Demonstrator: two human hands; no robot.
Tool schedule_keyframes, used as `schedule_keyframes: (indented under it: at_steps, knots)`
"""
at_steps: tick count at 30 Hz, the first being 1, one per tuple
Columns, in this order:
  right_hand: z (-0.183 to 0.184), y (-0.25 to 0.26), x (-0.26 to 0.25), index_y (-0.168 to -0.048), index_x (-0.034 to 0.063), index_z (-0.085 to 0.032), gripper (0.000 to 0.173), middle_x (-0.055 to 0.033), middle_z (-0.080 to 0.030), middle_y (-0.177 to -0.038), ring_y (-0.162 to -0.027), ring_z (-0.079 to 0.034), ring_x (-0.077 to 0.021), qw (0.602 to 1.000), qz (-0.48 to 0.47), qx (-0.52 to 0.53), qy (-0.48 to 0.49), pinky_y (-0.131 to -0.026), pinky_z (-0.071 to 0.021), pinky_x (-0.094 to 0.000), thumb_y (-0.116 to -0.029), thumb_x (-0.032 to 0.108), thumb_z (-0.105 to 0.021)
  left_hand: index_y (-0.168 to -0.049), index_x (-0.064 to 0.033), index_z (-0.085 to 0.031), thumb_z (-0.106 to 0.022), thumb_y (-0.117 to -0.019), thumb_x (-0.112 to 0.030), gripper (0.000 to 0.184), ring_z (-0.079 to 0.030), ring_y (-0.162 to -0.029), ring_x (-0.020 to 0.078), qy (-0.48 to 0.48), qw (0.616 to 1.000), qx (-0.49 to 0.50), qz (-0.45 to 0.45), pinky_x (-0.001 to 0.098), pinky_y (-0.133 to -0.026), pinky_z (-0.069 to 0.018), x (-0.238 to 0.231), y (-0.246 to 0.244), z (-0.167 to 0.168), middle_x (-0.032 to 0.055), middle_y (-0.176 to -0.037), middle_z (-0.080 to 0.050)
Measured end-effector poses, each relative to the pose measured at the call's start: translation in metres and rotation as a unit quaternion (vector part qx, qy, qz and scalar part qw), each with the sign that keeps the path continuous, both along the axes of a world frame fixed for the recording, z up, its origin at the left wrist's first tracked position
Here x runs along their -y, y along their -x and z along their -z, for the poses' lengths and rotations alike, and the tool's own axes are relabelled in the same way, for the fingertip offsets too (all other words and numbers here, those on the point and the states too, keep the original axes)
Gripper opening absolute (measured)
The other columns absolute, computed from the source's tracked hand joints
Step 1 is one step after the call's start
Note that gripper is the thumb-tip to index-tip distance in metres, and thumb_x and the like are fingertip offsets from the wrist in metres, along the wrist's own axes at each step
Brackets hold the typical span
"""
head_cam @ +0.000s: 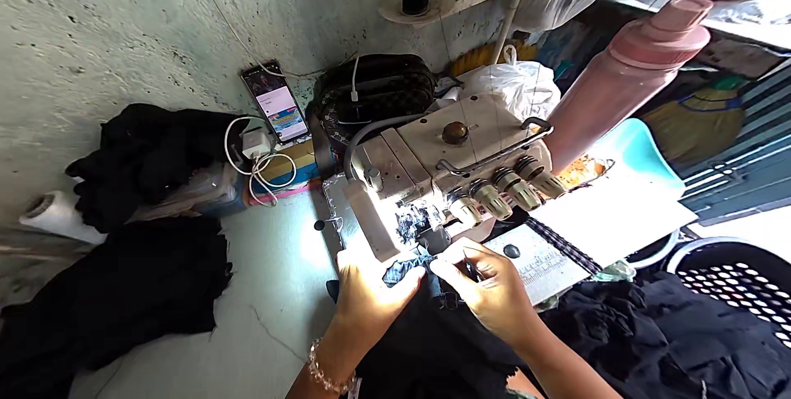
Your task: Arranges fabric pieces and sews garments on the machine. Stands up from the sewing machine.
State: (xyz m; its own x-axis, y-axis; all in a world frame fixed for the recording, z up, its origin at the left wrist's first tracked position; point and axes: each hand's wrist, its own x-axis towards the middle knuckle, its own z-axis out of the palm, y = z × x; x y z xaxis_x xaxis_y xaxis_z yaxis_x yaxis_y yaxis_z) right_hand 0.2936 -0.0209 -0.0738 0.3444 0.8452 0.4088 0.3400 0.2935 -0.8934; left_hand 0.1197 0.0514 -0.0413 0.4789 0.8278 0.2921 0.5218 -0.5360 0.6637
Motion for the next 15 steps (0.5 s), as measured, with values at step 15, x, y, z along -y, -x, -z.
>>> schedule_keyframes:
  at_steps: [15]
  knots:
    - [0.0020, 0.0095, 0.0005, -0.076, 0.0123, -0.071, 0.013, 0.0094, -0.062, -0.075, -0.057, -0.053, 0.0072, 0.990, 0.002, -0.136, 0.018, -0.052, -0.0457, -0.0090, -0.0890, 0.015, -0.071, -0.084, -0.0161, -0.078, -0.065, -0.0924, -0.035, 0.025, -0.066, -0.084, 0.0054, -0.015, 0.999, 0.027, -0.015, 0.0474, -0.096, -0.0384, 0.0055, -0.0012, 0.0057, -0.0046, -0.081, -0.073]
